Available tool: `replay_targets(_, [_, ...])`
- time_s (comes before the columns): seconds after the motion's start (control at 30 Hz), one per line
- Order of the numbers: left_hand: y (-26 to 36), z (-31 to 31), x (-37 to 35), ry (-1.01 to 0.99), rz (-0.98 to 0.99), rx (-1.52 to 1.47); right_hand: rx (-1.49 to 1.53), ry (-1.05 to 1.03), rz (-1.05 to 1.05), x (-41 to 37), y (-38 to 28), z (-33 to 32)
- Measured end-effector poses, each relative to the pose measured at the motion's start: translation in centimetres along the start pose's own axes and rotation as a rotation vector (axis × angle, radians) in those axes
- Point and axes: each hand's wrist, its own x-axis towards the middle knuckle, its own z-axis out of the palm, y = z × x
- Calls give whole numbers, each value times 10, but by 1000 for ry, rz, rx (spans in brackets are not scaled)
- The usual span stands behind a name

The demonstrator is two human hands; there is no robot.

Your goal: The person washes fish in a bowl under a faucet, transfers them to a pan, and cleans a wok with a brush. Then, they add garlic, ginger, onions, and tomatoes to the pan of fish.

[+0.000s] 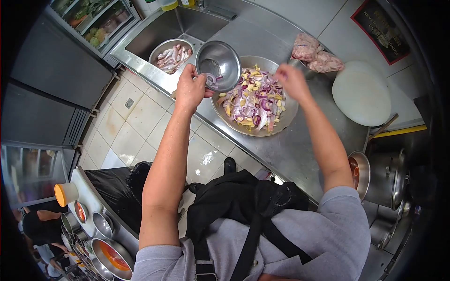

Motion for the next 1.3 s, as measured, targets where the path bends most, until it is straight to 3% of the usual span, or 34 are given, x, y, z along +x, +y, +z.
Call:
replay_targets(0.07, [-3,5,-1,-44,26,-3,91,472,-102,15,3,-14])
replay_targets(0.13, [-9,13,0,-85,42,-20,-11,409,-145,18,9,1])
replay_targets(0.2, [-9,18,5,-125,70,-39,-351,-20,-193,16,7,6])
replay_targets(0.27, [-7,22,-1,-172,18,-91,-303,73,-109,18,-45,-10])
replay_targets(0.33, [-1,30,-1,-181,-16,-113,71,143,-378,22,-65,-5])
replay_targets(0.37, [1,36,3,-199,37,-107,77,148,-372,27,-73,7])
replay_targets(0.43, [17,48,13,-216,116,-113,-85,276,-606,38,-82,27])
replay_targets(0.47, [30,49,23,-111,204,57,-83,275,-607,38,-86,21])
replay_targets(0.53, [73,42,29,-130,127,-135,-222,264,-627,40,-104,-3])
replay_targets(0.57, [84,39,36,-150,97,-189,-171,391,-749,46,-102,-12])
replay_targets(0.67, [95,37,50,-209,55,-268,52,421,-836,65,-95,-44])
replay_targets(0.73, [88,32,48,-152,52,-243,446,619,-458,60,-102,-68])
replay_targets(0.8, [60,14,36,-99,92,-278,594,596,-231,63,-76,-85])
replay_targets(0.87, [15,-6,23,-42,172,-202,307,542,-269,53,-59,-46])
replay_targets(0.93, [-17,-21,7,-52,105,6,-302,152,-391,33,-27,1])
replay_targets(1.0, [-27,-17,2,-63,110,-10,-289,-70,-309,18,-12,12])
replay_targets(1.13, [7,9,1,-70,181,70,35,140,-266,19,-93,-12])
replay_targets(1.2, [29,27,1,-32,512,271,-155,238,-659,35,-119,0])
replay_targets(1.23, [52,31,-11,-29,410,155,-149,246,-586,53,-98,16])
replay_targets(1.27, [40,41,1,153,693,177,149,213,-428,63,-94,20])
replay_targets(1.3, [33,51,12,315,759,184,-272,77,-566,66,-91,0])
